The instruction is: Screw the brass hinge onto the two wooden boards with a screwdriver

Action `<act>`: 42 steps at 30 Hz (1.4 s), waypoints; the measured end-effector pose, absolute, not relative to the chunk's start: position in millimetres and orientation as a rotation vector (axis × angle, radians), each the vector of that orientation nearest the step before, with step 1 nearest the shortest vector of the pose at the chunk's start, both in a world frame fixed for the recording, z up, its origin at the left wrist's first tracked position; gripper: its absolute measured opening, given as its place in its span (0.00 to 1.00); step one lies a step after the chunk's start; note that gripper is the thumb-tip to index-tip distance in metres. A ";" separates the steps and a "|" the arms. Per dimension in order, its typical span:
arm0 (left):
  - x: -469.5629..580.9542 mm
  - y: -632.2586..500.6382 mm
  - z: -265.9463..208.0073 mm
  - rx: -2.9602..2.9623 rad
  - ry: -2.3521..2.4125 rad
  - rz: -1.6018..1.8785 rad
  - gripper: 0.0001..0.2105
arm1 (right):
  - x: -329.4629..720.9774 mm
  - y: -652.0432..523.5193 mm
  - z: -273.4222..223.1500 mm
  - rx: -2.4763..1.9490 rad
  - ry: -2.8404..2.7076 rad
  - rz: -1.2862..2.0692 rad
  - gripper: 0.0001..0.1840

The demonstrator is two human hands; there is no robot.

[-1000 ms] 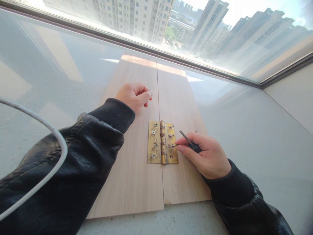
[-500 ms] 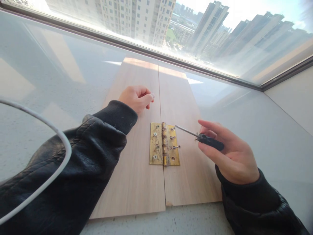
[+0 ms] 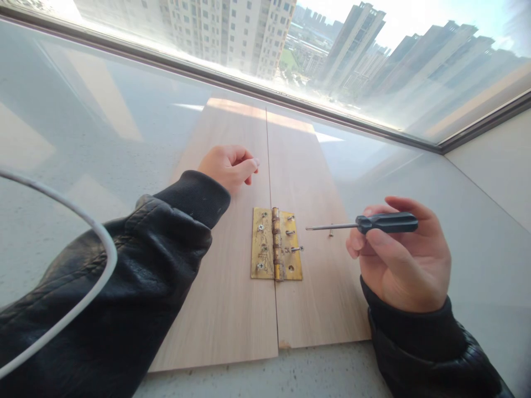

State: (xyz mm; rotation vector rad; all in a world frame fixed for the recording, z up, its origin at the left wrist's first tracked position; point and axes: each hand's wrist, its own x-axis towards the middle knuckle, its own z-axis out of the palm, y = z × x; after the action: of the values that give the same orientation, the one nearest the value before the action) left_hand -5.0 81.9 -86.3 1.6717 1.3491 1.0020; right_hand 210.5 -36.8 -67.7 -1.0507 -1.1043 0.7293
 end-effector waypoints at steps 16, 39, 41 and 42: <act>-5.5 82.6 -87.0 1.672 1.333 0.995 0.09 | 207.2 -43.8 -70.2 -1.026 -1.256 0.651 0.22; -5.7 81.5 -85.4 1.678 1.340 0.990 0.08 | 202.1 -46.4 -75.7 -1.023 -1.389 0.533 0.24; -5.4 81.3 -85.4 1.678 1.342 0.995 0.08 | 201.8 -46.3 -76.0 -1.025 -1.383 0.518 0.24; -5.3 81.3 -85.5 1.679 1.342 0.995 0.08 | 201.7 -46.1 -76.1 -1.027 -1.383 0.509 0.23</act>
State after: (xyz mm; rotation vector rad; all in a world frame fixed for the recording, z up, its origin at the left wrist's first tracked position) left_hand -5.3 81.3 -85.5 1.6791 1.3418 0.9951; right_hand 201.7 -46.1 -76.1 -1.0268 -1.3835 0.5089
